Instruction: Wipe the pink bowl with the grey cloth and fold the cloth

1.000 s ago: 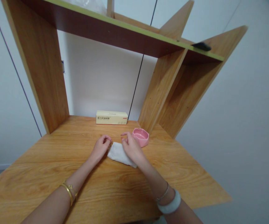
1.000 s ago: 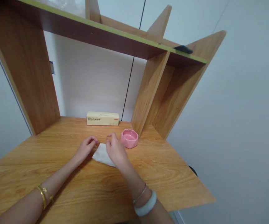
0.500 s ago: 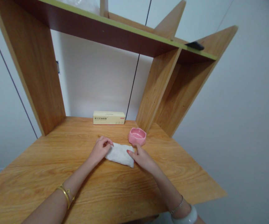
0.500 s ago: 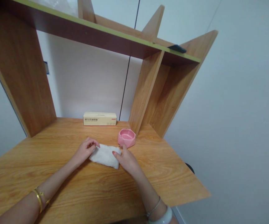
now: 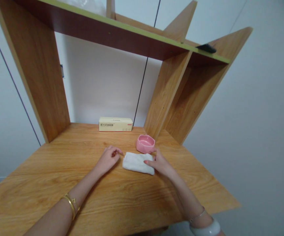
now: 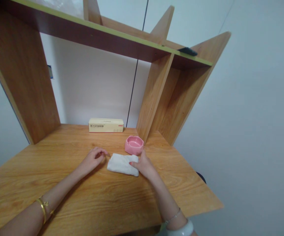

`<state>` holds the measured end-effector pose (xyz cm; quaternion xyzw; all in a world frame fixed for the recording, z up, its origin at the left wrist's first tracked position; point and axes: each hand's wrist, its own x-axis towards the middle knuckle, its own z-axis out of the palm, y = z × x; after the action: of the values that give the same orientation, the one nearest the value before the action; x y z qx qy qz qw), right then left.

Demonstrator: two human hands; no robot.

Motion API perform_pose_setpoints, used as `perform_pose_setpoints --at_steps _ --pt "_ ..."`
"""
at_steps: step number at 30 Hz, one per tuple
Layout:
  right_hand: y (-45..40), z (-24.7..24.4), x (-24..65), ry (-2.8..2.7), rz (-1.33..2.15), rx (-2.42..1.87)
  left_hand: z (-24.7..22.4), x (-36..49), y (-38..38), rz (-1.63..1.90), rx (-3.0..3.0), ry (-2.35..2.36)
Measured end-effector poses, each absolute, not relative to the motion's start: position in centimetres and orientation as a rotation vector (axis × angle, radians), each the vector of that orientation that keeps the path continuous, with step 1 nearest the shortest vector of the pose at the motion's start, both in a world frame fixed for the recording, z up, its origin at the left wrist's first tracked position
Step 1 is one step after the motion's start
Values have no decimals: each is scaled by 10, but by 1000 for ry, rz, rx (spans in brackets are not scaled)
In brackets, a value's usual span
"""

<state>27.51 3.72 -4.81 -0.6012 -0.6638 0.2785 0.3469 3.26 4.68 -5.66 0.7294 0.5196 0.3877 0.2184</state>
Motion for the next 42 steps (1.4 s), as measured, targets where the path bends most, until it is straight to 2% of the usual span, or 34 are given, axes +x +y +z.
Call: perform_pose_setpoints --at_steps 4,10,13,16,20,25,27,34,42 --pt "43 -25 306 -1695 580 -1902 -59 32 48 1107 2020 1423" --pt "53 -21 314 -1886 311 -2119 -61 32 50 1132 1983 1413" --pt "50 -17 300 -1932 52 -2133 -62 32 51 1169 1918 1398" --pt "47 -6 273 -1934 -55 -1912 -63 32 53 1228 1807 1385" --pt "48 -4 218 -2036 286 -1430 -63 32 55 1337 1540 1261" --pt "55 -36 151 -1989 1127 -1098 -58 33 52 1480 1083 990" --pt "59 -48 135 -1933 1316 -986 -57 33 51 1421 940 892" --pt "74 -68 128 -1848 1532 -783 -67 30 55 1098 769 735" --pt "72 -69 133 -1751 1649 -707 -69 33 54 1093 754 766"
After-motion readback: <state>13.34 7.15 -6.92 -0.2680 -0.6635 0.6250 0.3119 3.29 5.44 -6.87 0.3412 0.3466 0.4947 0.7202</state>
